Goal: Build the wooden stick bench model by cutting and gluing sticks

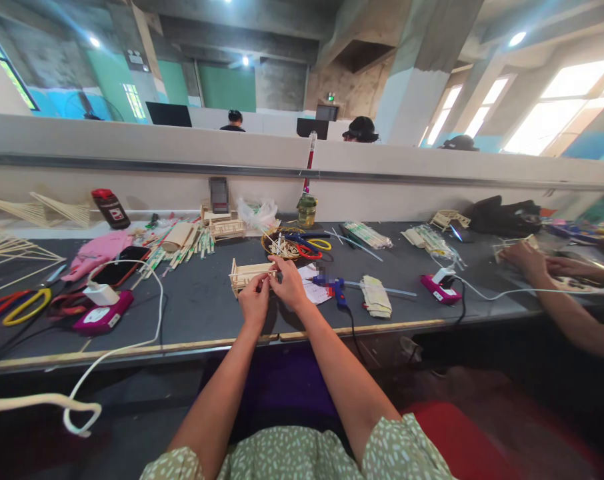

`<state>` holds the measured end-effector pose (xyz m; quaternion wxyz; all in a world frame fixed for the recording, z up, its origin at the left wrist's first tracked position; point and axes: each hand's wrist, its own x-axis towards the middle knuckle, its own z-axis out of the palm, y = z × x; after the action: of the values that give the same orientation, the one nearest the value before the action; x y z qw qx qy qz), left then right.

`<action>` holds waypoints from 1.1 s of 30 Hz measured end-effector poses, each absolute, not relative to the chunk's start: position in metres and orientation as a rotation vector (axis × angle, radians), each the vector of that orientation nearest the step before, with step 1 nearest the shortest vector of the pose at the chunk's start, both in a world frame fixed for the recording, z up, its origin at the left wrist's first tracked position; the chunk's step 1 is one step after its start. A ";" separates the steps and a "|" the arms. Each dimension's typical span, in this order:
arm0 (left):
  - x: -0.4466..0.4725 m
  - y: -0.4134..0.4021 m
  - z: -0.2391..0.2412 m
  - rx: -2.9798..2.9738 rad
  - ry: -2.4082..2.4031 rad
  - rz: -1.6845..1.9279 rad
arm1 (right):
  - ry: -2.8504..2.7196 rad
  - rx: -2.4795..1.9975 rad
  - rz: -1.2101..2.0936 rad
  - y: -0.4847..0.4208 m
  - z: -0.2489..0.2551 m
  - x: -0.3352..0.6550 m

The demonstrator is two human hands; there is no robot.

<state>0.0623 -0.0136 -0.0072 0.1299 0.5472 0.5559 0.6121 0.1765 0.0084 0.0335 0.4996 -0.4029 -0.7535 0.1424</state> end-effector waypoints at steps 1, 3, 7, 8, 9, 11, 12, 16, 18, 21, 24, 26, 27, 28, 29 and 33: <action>0.062 -0.014 -0.007 1.602 1.615 1.778 | -1.826 -0.973 0.341 0.009 0.034 0.176; 0.061 -0.014 -0.006 1.624 1.621 1.772 | -1.838 -0.981 0.331 0.010 0.034 0.177; 0.061 -0.015 -0.003 1.653 1.682 1.725 | -1.880 -1.000 0.318 0.012 0.035 0.178; 0.061 -0.016 -0.002 1.661 1.688 1.715 | -1.888 -0.999 0.320 0.013 0.035 0.179; 0.061 -0.017 -0.001 1.668 1.689 1.706 | -1.894 -0.997 0.324 0.014 0.035 0.179; 0.060 -0.021 -0.001 1.681 1.693 1.685 | -1.899 -0.993 0.331 0.015 0.035 0.179; 0.059 -0.023 -0.001 1.690 1.703 1.675 | -1.902 -0.990 0.333 0.016 0.035 0.179; 0.053 -0.037 0.005 1.849 1.762 1.709 | -1.926 -0.971 0.347 0.019 0.037 0.180; 0.048 -0.043 0.016 2.002 1.810 1.735 | -1.937 -0.966 0.355 0.019 0.039 0.180; 0.038 -0.045 0.041 2.222 1.892 1.628 | -1.954 -0.963 0.355 0.020 0.040 0.182; 0.026 -0.034 0.069 2.426 1.829 1.285 | -1.982 -0.950 0.362 0.023 0.040 0.184; 0.019 -0.024 0.083 2.462 1.802 1.027 | -1.997 -0.947 0.366 0.025 0.039 0.185; 0.017 -0.019 0.088 2.470 1.779 0.887 | -2.001 -0.949 0.367 0.027 0.038 0.186; 0.016 -0.014 0.091 2.476 1.757 0.779 | -2.004 -0.950 0.369 0.028 0.037 0.186; 0.015 -0.010 0.093 2.482 1.744 0.696 | -2.004 -0.950 0.372 0.029 0.037 0.186; 0.021 0.001 0.094 2.521 1.720 0.562 | -1.997 -0.941 0.386 0.029 0.035 0.186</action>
<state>0.0205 0.0011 0.0937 0.0190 0.8122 0.5542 0.1811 0.1856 0.0293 0.0349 0.4350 -0.3781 -0.8024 0.1549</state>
